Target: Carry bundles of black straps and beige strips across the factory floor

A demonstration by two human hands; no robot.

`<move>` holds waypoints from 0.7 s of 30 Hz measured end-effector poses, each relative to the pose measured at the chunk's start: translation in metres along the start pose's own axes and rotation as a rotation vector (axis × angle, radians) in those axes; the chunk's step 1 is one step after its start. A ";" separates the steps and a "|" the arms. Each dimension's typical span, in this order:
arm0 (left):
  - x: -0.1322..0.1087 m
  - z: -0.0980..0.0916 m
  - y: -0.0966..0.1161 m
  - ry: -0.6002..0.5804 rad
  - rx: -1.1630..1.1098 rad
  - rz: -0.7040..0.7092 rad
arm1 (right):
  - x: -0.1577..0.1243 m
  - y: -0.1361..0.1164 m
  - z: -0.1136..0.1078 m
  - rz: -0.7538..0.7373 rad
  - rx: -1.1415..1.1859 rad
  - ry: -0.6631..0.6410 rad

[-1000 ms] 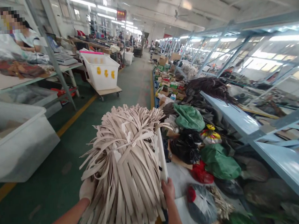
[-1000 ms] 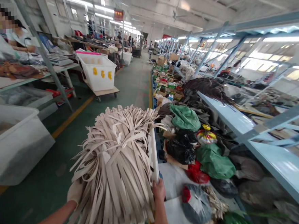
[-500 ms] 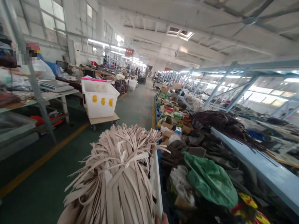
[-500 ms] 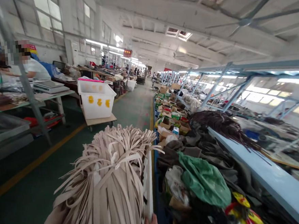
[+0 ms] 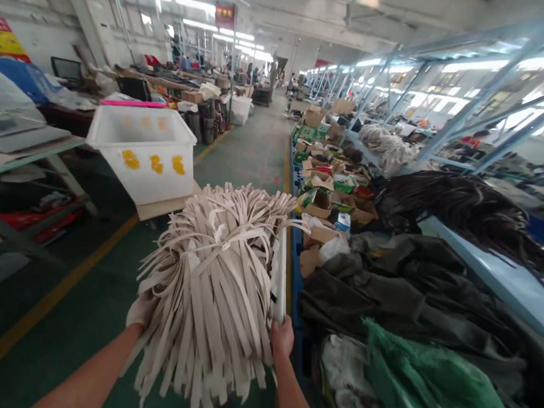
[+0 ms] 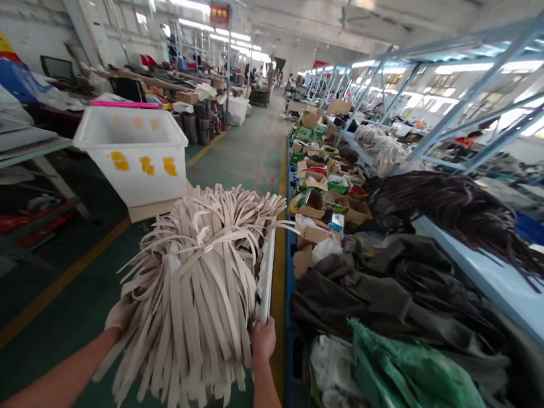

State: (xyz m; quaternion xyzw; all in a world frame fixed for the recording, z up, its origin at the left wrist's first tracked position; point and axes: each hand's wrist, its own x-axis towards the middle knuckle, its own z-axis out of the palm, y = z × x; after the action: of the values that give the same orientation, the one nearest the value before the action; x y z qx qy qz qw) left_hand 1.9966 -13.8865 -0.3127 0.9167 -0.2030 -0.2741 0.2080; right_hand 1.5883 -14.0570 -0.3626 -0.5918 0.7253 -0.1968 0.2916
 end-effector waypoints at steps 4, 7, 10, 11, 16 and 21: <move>0.060 0.005 0.056 -0.021 -0.046 -0.019 | 0.067 -0.033 0.013 0.000 -0.026 0.008; 0.100 0.011 0.103 -0.007 -0.072 -0.030 | 0.123 -0.059 0.019 -0.021 -0.045 0.016; 0.141 0.014 0.153 -0.011 -0.098 -0.054 | 0.181 -0.086 0.025 -0.039 -0.052 0.035; 0.156 0.015 0.169 -0.021 -0.105 -0.053 | 0.200 -0.096 0.028 -0.041 -0.054 0.041; 0.236 0.015 0.242 -0.129 -0.125 -0.040 | 0.287 -0.145 0.047 -0.019 -0.055 0.058; 0.324 0.013 0.310 -0.180 -0.119 -0.015 | 0.362 -0.197 0.074 0.018 -0.039 0.082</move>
State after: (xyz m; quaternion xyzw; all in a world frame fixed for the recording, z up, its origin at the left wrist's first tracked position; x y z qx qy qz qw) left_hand 2.1576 -14.3052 -0.3048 0.8759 -0.1976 -0.3684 0.2408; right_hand 1.7367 -14.4485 -0.3625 -0.5821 0.7456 -0.2044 0.2518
